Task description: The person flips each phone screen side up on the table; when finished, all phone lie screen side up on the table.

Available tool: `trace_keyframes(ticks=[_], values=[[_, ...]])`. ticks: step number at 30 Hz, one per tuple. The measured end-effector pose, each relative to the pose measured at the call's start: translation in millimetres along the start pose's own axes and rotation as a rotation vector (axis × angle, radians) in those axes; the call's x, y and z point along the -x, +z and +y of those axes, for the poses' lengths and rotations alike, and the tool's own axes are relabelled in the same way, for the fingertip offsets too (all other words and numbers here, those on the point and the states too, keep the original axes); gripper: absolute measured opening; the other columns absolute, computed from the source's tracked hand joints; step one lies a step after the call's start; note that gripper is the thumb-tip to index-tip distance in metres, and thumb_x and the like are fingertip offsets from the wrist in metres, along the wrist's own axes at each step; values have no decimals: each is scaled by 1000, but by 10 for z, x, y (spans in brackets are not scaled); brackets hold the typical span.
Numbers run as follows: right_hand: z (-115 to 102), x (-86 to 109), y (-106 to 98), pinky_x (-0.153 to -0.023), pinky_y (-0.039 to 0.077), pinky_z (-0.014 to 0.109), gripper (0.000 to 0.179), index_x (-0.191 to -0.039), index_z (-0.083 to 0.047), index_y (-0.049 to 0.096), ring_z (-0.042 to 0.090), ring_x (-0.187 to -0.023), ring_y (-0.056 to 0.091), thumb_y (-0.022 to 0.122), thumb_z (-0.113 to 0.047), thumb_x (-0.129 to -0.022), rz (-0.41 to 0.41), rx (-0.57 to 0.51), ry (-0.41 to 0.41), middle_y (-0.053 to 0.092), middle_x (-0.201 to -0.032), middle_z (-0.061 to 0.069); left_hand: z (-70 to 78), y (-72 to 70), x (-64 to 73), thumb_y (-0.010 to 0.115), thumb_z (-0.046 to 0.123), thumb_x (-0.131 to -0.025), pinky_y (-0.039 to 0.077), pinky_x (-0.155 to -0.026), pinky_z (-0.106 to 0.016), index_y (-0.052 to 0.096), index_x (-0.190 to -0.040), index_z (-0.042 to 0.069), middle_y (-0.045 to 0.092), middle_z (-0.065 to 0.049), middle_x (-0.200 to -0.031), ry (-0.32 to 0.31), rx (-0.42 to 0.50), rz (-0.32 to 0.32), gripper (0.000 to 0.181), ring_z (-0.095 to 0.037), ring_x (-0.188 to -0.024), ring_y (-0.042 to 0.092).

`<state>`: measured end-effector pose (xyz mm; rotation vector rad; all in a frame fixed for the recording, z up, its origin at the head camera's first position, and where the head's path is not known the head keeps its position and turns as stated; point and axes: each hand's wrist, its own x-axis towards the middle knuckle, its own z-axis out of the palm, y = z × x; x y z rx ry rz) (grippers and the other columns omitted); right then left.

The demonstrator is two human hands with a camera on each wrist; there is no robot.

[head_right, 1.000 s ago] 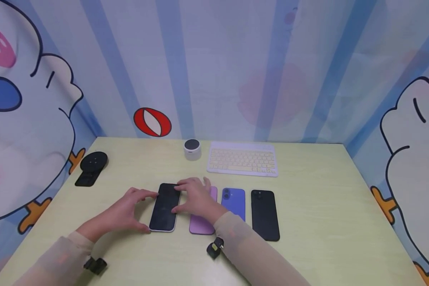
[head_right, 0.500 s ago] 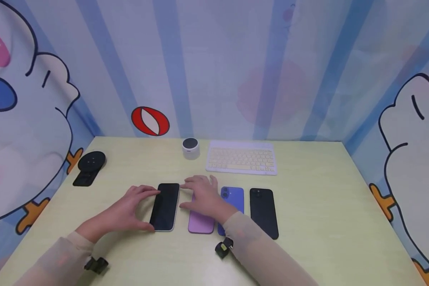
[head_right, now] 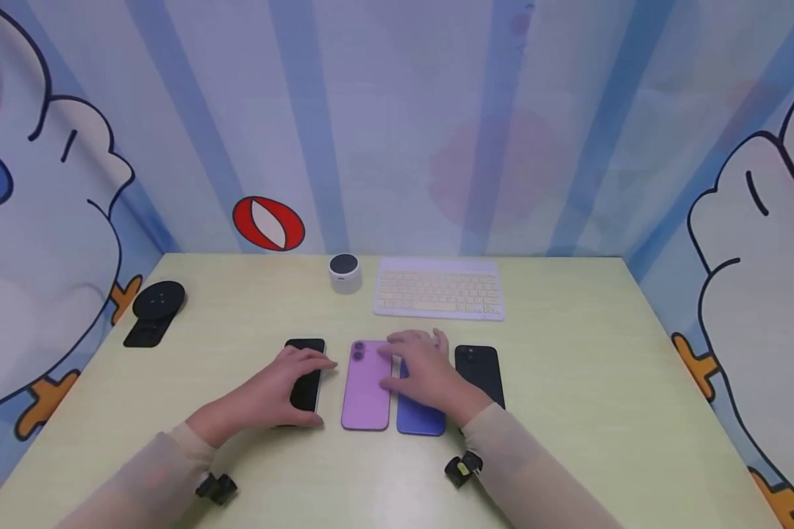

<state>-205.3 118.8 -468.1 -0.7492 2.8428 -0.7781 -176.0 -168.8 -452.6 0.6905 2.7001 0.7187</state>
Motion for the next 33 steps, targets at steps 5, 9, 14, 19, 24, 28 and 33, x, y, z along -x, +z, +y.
trace_keyframes(ticks=[5,9,14,19,24,28,33], values=[[37,46,-61,-119,5,71,55,-139,-16,66,32,-146,42,81,-35,-90,-6,26,-5,59,-148,7,84,61,-94,91,43,-75,44,-110,-48,60,-145,19,55,-5,-149,34,-32,-23,80,-25,-131,42],[74,47,-59,-120,4,71,54,-141,-18,66,32,-146,43,80,-34,-91,-25,29,6,58,-149,5,104,101,-140,92,45,-73,45,-107,-45,61,-144,17,56,-4,-148,55,-81,-14,82,-25,-127,43],[98,37,-47,-119,7,73,55,-140,-16,66,31,-146,44,81,-32,-90,-26,13,1,58,-149,6,127,134,-169,93,47,-71,44,-106,-45,61,-143,17,56,-4,-148,50,-99,2,85,-26,-128,43],[90,17,-42,-118,8,74,57,-139,-14,66,30,-145,46,83,-31,-88,-25,-15,-2,60,-148,6,137,149,-177,95,46,-68,44,-104,-45,61,-143,15,55,-5,-148,39,-92,15,88,-27,-125,43],[75,4,-34,-119,9,73,60,-140,-13,66,29,-145,47,85,-32,-86,-30,-13,11,60,-147,6,138,154,-179,96,45,-67,44,-103,-43,60,-144,15,54,-3,-149,23,-92,21,90,-25,-123,42],[65,-9,-28,-120,11,72,63,-140,-13,65,29,-145,47,87,-32,-84,-31,-11,26,60,-147,6,148,160,-178,96,46,-67,45,-104,-43,59,-145,16,52,-3,-151,7,-89,12,92,-24,-125,41],[55,-15,-21,-121,13,70,65,-141,-12,65,30,-145,45,88,-30,-83,-22,-48,52,59,-147,6,170,155,-183,96,44,-66,45,-104,-44,59,-145,16,52,-3,-151,-3,-77,11,92,-25,-126,41]])
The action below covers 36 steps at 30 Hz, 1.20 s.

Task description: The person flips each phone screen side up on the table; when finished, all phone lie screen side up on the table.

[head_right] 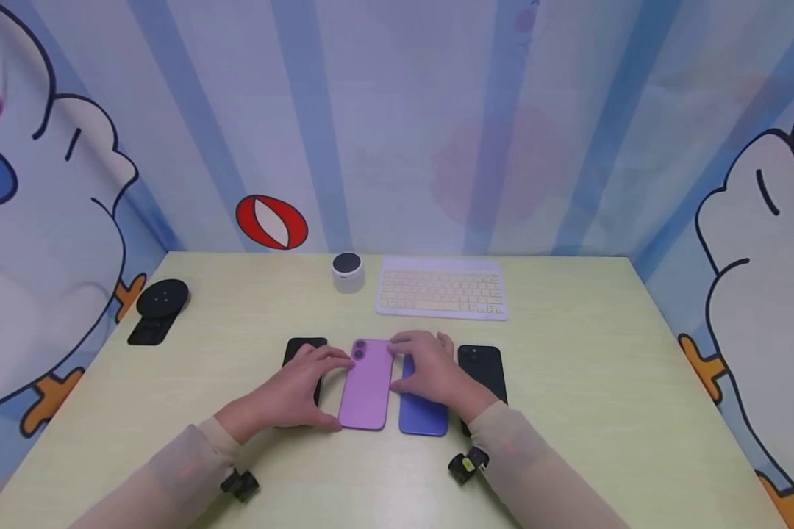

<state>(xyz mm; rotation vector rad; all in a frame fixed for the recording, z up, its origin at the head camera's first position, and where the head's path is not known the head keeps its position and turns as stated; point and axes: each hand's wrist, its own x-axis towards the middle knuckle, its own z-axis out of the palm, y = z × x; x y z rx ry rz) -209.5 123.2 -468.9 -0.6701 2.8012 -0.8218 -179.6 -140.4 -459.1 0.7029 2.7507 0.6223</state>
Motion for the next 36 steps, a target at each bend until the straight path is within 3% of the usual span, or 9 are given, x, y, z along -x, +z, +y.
trace_keyframes(ticks=[20,36], values=[[28,42,22,-117,33,62,67,-141,-17,65,33,-145,44,90,-30,-80,60,-108,18,55,-150,5,-28,-27,-12,95,41,-67,43,-105,-45,58,-145,16,51,-4,-152,31,18,-18,89,-27,-127,42],[-33,89,-32,-118,30,64,70,-144,-19,63,35,-144,47,90,-30,-81,127,-133,-43,56,-151,6,-28,10,5,95,45,-68,43,-108,-44,57,-148,18,52,-4,-151,57,39,-9,93,-23,-129,42]])
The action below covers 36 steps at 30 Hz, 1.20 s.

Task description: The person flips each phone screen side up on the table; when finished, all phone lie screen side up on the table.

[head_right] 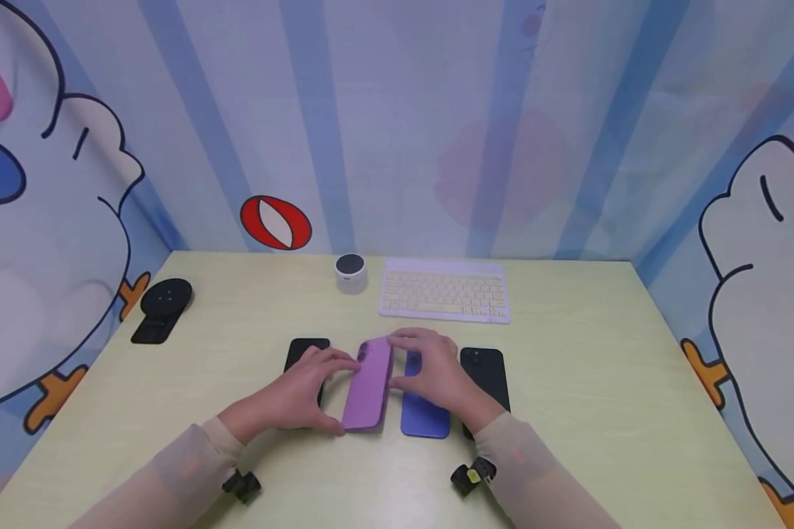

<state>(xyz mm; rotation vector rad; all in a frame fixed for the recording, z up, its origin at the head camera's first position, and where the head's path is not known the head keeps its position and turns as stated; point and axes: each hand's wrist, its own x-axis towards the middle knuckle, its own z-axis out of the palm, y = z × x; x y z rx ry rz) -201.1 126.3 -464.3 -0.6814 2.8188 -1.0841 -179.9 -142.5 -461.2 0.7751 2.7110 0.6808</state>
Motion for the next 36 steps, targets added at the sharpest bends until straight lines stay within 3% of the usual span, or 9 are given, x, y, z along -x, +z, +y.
trace_keyframes(ticks=[13,21,36], values=[[-32,1,17,-115,38,59,70,-143,-19,64,31,-141,52,91,-29,-79,64,-71,-81,60,-148,3,78,6,8,97,44,-67,46,-100,-41,56,-148,21,57,-2,-143,21,96,37,93,-19,-120,42],[-101,-35,51,-114,39,58,71,-143,-18,63,32,-141,51,92,-27,-79,88,-107,-119,60,-148,4,102,-55,68,97,39,-69,48,-98,-40,54,-149,22,58,4,-143,9,202,51,92,-17,-118,43],[-208,-134,139,-115,34,61,71,-141,-18,65,29,-142,50,93,-31,-77,110,-74,-117,61,-147,2,92,-200,115,96,41,-70,46,-97,-41,52,-150,27,56,14,-146,29,219,55,93,-20,-118,46]])
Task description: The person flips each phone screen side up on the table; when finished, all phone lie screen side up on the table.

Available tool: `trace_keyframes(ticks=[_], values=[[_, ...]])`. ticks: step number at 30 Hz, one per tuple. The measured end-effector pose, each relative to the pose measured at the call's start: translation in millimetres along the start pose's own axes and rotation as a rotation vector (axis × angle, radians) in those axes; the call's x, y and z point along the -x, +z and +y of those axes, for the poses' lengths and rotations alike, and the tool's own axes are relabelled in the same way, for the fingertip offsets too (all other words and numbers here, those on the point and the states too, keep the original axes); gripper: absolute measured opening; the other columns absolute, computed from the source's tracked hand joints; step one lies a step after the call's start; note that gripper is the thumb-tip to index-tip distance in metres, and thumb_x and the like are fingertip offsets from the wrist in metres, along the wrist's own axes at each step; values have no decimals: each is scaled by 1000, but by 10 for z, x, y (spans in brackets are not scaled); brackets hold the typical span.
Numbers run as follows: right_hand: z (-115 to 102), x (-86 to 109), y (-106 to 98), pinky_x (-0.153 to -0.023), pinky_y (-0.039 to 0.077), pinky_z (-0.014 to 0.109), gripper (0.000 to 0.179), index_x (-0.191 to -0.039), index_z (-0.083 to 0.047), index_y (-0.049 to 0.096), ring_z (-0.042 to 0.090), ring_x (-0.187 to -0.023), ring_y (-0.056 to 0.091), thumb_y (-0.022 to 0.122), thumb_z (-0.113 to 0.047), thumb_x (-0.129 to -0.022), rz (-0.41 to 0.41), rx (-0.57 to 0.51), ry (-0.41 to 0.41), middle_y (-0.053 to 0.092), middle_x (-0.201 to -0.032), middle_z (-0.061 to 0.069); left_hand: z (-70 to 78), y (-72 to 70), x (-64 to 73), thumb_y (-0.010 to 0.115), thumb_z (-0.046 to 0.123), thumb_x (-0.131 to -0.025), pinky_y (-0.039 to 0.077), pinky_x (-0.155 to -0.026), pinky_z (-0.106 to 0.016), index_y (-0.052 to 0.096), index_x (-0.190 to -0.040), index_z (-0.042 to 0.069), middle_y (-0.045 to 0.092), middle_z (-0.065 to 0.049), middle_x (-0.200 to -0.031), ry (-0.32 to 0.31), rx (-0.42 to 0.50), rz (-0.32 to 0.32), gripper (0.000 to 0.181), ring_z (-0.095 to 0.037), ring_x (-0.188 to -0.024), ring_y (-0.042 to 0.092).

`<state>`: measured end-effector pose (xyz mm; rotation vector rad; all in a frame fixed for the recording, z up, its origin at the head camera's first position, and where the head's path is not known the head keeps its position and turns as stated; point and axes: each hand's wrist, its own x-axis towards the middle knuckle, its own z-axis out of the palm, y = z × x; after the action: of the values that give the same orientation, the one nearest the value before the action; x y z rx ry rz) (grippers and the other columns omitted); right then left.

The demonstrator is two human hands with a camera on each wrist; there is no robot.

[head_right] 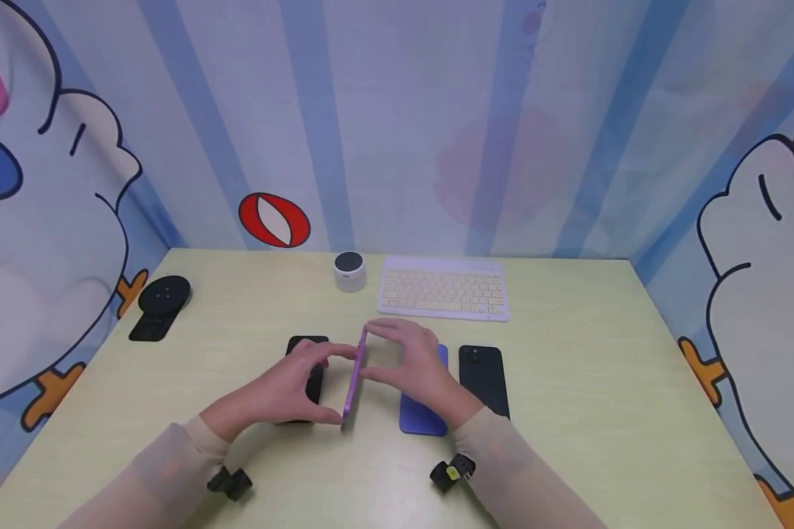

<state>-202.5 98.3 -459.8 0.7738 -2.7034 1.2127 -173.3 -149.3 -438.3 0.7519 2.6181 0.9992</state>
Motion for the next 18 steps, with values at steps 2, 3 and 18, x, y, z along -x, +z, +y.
trace_keyframes(ticks=[2,3,18], values=[[-7,-19,16,-115,34,61,71,-141,-18,66,28,-142,50,93,-32,-77,6,6,-9,61,-147,2,-6,-16,6,96,41,-70,46,-97,-41,51,-151,27,56,14,-147,1,-4,1,94,-20,-119,46],[-11,-26,24,-115,33,61,71,-140,-18,66,28,-142,50,93,-32,-76,9,4,-14,62,-147,2,-8,-25,10,96,41,-70,47,-97,-42,50,-151,26,56,13,-147,3,-6,1,95,-21,-120,46],[-59,-101,137,-115,28,63,68,-138,-21,68,27,-142,51,93,-34,-76,25,-9,-24,63,-145,0,24,-155,91,96,38,-71,47,-108,-55,50,-152,28,53,4,-151,-61,-10,-7,94,-22,-134,41]])
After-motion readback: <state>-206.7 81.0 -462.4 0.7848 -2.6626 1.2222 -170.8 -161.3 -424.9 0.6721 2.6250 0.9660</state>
